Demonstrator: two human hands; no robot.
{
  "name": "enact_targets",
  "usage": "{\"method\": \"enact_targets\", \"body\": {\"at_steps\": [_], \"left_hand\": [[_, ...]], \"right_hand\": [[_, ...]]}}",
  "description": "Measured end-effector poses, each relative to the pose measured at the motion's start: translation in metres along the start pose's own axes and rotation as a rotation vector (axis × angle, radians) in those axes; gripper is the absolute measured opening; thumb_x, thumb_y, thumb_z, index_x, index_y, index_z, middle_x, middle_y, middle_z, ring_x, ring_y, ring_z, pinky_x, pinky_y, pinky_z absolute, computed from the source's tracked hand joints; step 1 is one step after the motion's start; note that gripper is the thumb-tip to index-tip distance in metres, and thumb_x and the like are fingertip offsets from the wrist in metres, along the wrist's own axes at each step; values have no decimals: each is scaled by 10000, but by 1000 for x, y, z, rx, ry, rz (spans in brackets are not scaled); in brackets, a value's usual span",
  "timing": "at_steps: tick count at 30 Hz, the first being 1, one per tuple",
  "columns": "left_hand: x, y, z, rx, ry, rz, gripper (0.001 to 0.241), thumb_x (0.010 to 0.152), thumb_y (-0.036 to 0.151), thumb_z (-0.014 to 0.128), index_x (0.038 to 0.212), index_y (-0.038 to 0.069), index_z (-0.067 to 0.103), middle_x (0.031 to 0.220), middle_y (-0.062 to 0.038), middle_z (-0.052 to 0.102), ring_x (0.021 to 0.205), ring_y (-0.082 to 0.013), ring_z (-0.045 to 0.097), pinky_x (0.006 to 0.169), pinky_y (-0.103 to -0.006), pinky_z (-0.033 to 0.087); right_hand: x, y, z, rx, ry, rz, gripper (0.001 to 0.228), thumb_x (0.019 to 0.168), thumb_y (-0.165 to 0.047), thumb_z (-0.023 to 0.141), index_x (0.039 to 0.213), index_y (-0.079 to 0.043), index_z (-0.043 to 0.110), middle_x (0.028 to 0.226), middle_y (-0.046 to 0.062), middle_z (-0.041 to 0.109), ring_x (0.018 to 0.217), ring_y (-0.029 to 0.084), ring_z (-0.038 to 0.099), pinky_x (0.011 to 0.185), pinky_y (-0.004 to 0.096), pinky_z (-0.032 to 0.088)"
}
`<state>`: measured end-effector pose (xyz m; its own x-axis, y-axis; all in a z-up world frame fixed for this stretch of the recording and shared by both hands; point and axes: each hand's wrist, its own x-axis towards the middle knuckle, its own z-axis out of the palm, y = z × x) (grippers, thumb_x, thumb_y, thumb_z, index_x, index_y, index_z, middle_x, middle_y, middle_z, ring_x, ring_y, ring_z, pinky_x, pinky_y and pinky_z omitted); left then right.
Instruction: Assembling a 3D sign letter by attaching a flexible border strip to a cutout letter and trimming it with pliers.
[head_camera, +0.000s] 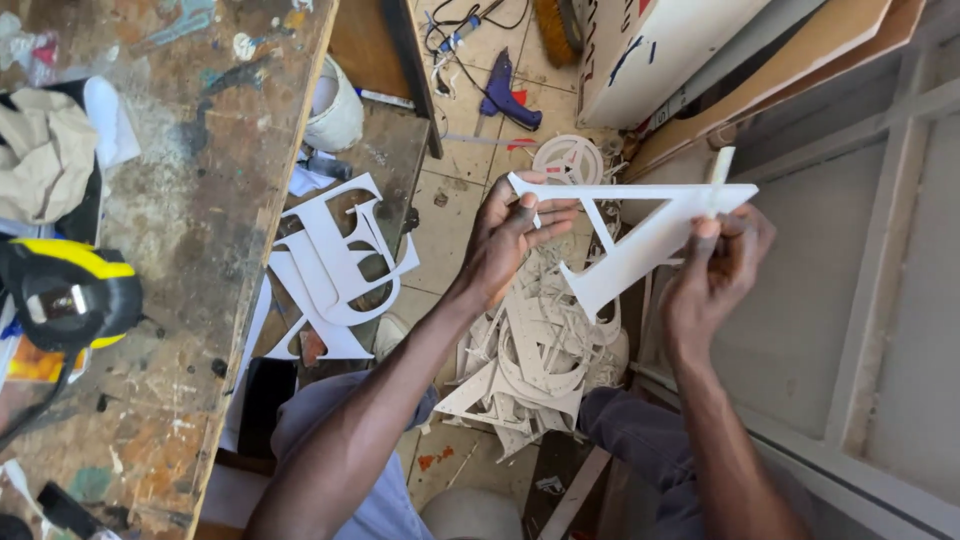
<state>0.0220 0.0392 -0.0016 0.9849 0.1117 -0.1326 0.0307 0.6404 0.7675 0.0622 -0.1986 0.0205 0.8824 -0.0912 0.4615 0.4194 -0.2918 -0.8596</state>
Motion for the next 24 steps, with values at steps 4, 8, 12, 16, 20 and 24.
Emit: {"method": "enact_targets", "body": {"at_steps": [4, 8, 12, 16, 20, 24], "left_hand": [[6, -6, 4, -26, -26, 118, 242, 1214, 128, 511, 1427, 40, 587, 1545, -346, 603, 1318, -498, 747, 1234, -612, 609], [7, -3, 8, -148, -3, 161, 241, 1131, 49, 596, 1371, 30, 587, 1469, -376, 686, 1336, -495, 732, 1230, -624, 595], [13, 7, 10, -117, 126, 160, 260, 1191, 214, 560, 1358, 17, 527, 1435, -448, 684, 1332, -544, 727, 1215, -617, 595], [8, -12, 22, -166, 127, 16, 395, 1254, 335, 448, 1482, 13, 424, 1510, -434, 601, 1342, -567, 680, 1206, -629, 574], [-20, 7, 58, -78, 70, 5, 363, 1235, 279, 525, 1538, 87, 468, 1488, -386, 618, 1331, -546, 696, 1175, -631, 609], [-20, 16, 62, -48, -16, -14, 366, 1217, 285, 578, 1535, 124, 493, 1562, -383, 606, 1321, -512, 718, 1148, -632, 610]], "right_hand": [[1, -27, 0, -281, 40, -429, 273, 1230, -119, 697, 1153, 143, 709, 1476, 242, 407, 1308, 382, 500, 964, 491, 493], [22, -3, -26, -228, 167, -428, 152, 1148, 169, 690, 1253, 59, 684, 1489, 172, 535, 1315, 344, 562, 900, 422, 597], [16, -22, -40, 97, -35, 55, 271, 1335, -265, 638, 1334, 6, 620, 1005, 186, 726, 818, 253, 731, 748, 395, 635], [-12, -43, 10, 304, -231, 373, 158, 1189, -17, 617, 1282, 56, 723, 827, 256, 737, 578, 264, 727, 529, 352, 623], [-19, -53, 25, 432, -532, 494, 396, 1157, 11, 542, 1546, 57, 602, 830, 198, 752, 595, 231, 760, 546, 300, 590], [-16, -43, 23, 423, -591, 556, 382, 1157, -43, 558, 1523, 49, 615, 863, 225, 772, 727, 296, 831, 626, 344, 658]]}}
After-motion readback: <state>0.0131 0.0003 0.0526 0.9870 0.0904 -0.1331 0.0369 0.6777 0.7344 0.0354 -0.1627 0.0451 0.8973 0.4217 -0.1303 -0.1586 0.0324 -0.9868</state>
